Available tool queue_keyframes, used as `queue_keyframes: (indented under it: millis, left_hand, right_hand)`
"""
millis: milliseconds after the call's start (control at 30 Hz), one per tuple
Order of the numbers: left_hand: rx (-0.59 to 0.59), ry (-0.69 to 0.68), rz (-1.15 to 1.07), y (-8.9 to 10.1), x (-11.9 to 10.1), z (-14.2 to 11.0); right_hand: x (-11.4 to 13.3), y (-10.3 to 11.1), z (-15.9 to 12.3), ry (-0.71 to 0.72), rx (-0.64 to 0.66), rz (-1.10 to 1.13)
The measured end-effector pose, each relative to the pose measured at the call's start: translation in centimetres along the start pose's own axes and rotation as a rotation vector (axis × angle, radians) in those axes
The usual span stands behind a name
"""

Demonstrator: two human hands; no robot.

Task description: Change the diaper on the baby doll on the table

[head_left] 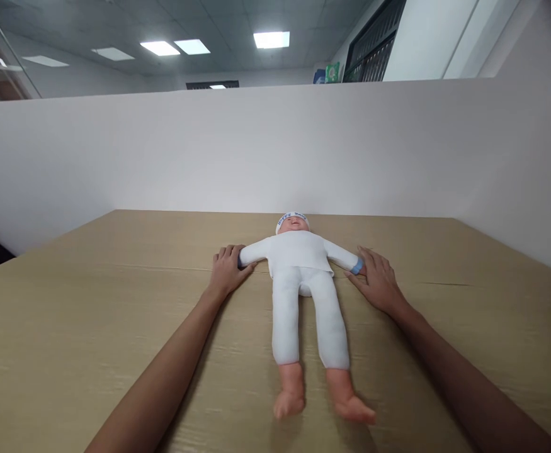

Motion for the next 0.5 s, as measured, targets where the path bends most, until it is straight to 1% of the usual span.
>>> queue_keyframes:
  millis: [100, 167, 233, 300, 333, 367, 400, 433, 467, 500]
  left_hand:
    - [-0.064, 0.004, -0.043, 1.1, -1.3, -2.1]
    - [-0.082, -0.007, -0.098, 2.2, -3.1, -3.7]
    - [-0.106, -0.018, -0.194, 3.9, -5.9, -5.6]
    - [-0.165, -0.003, -0.342, 6.3, -9.6, -8.1]
    - [-0.195, 0.006, -0.432, 7.7, -11.7, -9.7]
    - [-0.224, 0.013, -0.533, 9.1, -13.9, -11.6]
    - [-0.218, -0.003, -0.643, 10.3, -16.2, -14.0]
    - [-0.2, -0.012, -0.74, 11.2, -18.3, -16.7]
    - [-0.133, -0.047, -0.804, 11.6, -20.3, -19.8]
    - [-0.025, -0.145, -0.826, 11.5, -22.1, -23.2]
  right_hand:
    - [2.8, 2.7, -1.5, -0.056, -0.164, 0.161]
    - [5.2, 4.7, -2.7, -0.134, -0.29, 0.258]
    - [8.6, 7.1, -4.4, -0.21, -0.389, 0.296]
    - [13.1, 10.4, -6.7, -0.264, -0.457, 0.351]
    - [15.6, 12.3, -8.2, -0.283, -0.481, 0.406]
    - [18.2, 14.5, -10.0, -0.323, -0.52, 0.552]
    - [20.8, 16.9, -11.9, -0.347, -0.542, 0.658]
    - [23.2, 19.2, -13.9, -0.351, -0.525, 0.682]
    - [25.4, 21.5, -15.9, -0.314, -0.501, 0.679]
    - [27.3, 23.6, -17.9, -0.226, -0.475, 0.741]
Point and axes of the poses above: each hand's wrist, its own z-axis towards the middle knuckle, its own y-axis out of the back of the hand, x = y × z, the point moved 2 cm from there along z, towards the middle knuckle, and after that the axes turned 3 degrees about y, right-handed, at the moved point
